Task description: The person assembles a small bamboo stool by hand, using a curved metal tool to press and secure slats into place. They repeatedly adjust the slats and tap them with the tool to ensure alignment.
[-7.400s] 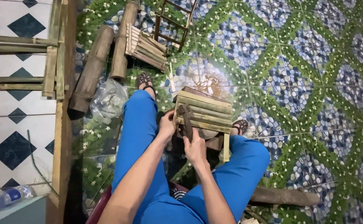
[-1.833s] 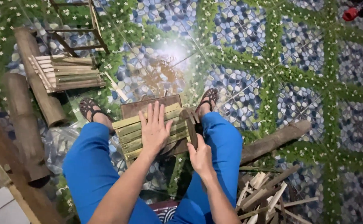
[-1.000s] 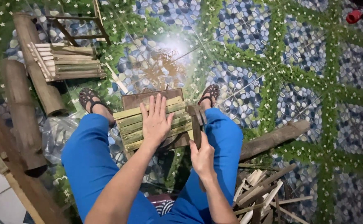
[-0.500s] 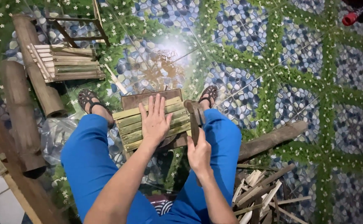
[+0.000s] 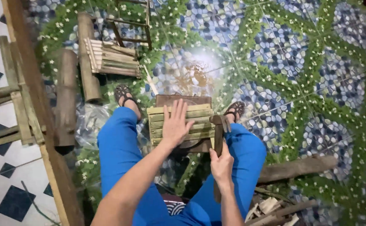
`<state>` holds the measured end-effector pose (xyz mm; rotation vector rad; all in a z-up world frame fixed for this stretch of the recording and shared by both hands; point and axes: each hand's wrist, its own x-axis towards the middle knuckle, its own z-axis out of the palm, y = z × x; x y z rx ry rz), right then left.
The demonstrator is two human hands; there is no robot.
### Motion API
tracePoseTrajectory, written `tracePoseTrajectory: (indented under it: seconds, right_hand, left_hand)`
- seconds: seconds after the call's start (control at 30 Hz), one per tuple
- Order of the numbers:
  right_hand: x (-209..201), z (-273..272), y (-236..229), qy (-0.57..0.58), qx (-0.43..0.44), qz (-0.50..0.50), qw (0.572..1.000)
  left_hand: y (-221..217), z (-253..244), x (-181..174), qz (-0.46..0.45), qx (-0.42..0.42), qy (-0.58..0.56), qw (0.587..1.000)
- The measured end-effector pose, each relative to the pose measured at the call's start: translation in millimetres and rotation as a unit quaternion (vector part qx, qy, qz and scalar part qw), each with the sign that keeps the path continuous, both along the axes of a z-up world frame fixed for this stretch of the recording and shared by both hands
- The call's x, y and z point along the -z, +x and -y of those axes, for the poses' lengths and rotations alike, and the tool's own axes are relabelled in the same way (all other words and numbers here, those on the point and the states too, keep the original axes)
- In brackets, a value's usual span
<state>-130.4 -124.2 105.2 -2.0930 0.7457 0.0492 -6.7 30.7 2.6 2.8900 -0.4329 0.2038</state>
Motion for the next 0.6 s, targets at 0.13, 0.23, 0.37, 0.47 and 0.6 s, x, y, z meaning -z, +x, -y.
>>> tracePoseTrajectory:
  seconds: [0.13, 0.23, 0.37, 0.47, 0.6]
  right_hand:
    - [-8.3, -1.2, -11.3, 0.025, 0.007, -0.014, 1.0]
    - [12.8, 13.0, -13.8, 0.019, -0.031, -0.014, 0.999]
    - [31.6, 15.9, -12.7, -0.009, -0.038, 0.017, 0.999]
    - [40.7, 13.9, -11.6, -0.022, -0.023, 0.001, 0.999]
    - [9.2, 8.7, -5.5, -0.012, 0.012, 0.025, 1.0]
  left_hand:
    - [-6.5, -5.2, 1.2, 0.023, -0.015, 0.001, 1.0]
    - [-1.1, -8.5, 7.5, 0.084, 0.0, 0.027, 0.996]
    - [-4.7, -3.6, 0.3, 0.054, -0.011, 0.009, 0.998]
    - [-5.0, -4.5, -6.3, 0.019, -0.022, -0.011, 1.0]
    - [-2.4, -3.7, -10.3, -0.002, -0.019, -0.004, 1.0]
